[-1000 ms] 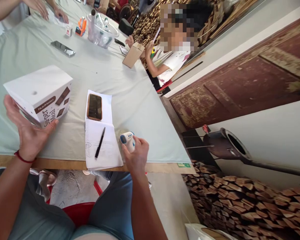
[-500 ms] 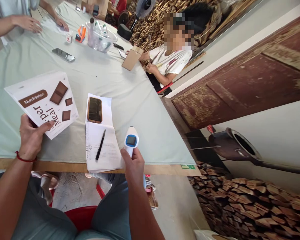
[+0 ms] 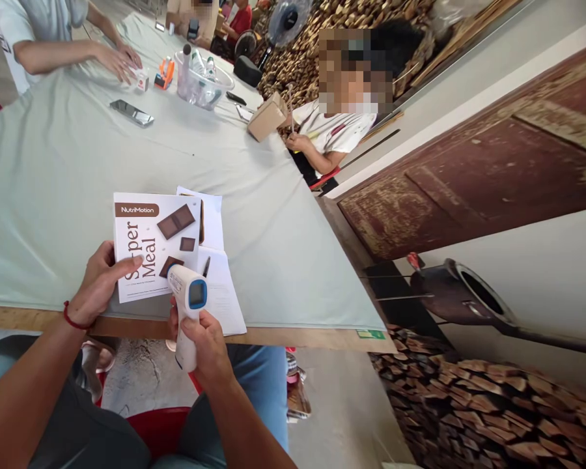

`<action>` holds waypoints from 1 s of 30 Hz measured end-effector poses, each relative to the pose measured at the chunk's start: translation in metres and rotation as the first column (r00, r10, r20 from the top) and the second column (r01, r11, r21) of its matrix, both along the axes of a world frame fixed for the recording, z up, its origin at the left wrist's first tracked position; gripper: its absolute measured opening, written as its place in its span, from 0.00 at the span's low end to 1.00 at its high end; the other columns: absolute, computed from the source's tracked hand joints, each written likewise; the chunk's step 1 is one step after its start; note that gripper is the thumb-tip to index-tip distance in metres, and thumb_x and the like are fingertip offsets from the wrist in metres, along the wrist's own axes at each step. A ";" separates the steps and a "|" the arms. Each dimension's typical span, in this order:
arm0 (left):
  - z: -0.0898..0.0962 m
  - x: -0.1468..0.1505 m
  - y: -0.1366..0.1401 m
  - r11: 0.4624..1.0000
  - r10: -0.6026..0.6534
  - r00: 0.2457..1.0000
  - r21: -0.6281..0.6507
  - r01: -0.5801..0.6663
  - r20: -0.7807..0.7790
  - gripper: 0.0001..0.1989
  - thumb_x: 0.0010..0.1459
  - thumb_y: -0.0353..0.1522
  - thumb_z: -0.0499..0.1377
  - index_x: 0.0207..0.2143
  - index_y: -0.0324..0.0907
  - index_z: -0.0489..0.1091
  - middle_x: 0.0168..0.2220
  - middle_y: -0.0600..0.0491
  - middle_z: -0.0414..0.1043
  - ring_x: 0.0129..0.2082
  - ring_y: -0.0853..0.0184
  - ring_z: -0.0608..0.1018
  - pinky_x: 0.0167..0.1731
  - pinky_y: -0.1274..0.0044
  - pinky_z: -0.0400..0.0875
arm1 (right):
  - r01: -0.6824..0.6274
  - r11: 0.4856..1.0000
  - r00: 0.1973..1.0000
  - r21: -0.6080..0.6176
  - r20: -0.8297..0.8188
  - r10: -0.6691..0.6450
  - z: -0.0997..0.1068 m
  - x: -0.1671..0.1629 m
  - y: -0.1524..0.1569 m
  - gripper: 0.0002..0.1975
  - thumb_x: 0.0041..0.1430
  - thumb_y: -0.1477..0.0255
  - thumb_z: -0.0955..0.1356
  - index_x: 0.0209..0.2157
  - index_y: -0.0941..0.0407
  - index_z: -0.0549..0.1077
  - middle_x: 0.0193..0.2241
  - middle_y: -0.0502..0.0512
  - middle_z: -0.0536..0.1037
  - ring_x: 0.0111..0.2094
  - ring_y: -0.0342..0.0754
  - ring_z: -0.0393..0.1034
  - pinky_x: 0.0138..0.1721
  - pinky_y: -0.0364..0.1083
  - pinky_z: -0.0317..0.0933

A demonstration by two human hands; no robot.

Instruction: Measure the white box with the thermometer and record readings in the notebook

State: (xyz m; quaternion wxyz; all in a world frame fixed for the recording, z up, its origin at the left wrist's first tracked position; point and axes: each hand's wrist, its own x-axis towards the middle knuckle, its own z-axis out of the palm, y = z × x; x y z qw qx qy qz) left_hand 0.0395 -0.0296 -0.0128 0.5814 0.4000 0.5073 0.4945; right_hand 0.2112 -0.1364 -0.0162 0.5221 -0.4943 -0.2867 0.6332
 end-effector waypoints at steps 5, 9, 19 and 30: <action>0.004 -0.002 0.001 0.999 -0.034 0.999 -0.002 0.034 -0.015 0.34 0.36 0.44 0.74 0.45 0.39 0.71 0.43 0.46 0.77 0.41 0.53 0.78 0.35 0.68 0.74 | 0.022 1.000 0.999 -0.009 0.042 -0.022 -0.002 -0.003 0.005 0.10 0.45 0.65 0.71 0.28 0.57 0.75 0.23 0.48 0.67 0.27 0.43 0.56 0.30 0.43 0.51; 0.003 -0.004 0.003 0.999 -0.032 0.999 0.001 0.032 -0.032 0.34 0.35 0.45 0.74 0.44 0.38 0.72 0.42 0.46 0.78 0.40 0.52 0.78 0.35 0.68 0.73 | 0.009 1.000 1.000 -0.012 0.018 -0.009 -0.001 -0.003 0.005 0.12 0.45 0.64 0.71 0.31 0.57 0.77 0.24 0.49 0.69 0.27 0.43 0.56 0.30 0.43 0.51; 0.015 -0.002 0.000 0.998 -0.065 0.998 -0.025 0.065 -0.009 0.36 0.34 0.45 0.74 0.45 0.39 0.71 0.43 0.45 0.77 0.41 0.52 0.78 0.36 0.65 0.75 | 0.023 0.998 1.000 -0.062 -0.005 -0.024 0.001 -0.005 0.008 0.12 0.43 0.66 0.71 0.30 0.57 0.76 0.23 0.49 0.68 0.27 0.43 0.56 0.29 0.43 0.51; 0.007 -0.008 0.001 0.987 0.101 0.994 0.132 -0.094 -0.048 0.31 0.39 0.44 0.73 0.45 0.45 0.69 0.44 0.52 0.76 0.44 0.52 0.78 0.39 0.64 0.75 | -0.015 0.999 0.997 0.050 0.072 0.012 0.008 0.005 0.003 0.12 0.48 0.62 0.72 0.28 0.55 0.72 0.25 0.48 0.67 0.28 0.44 0.56 0.30 0.44 0.52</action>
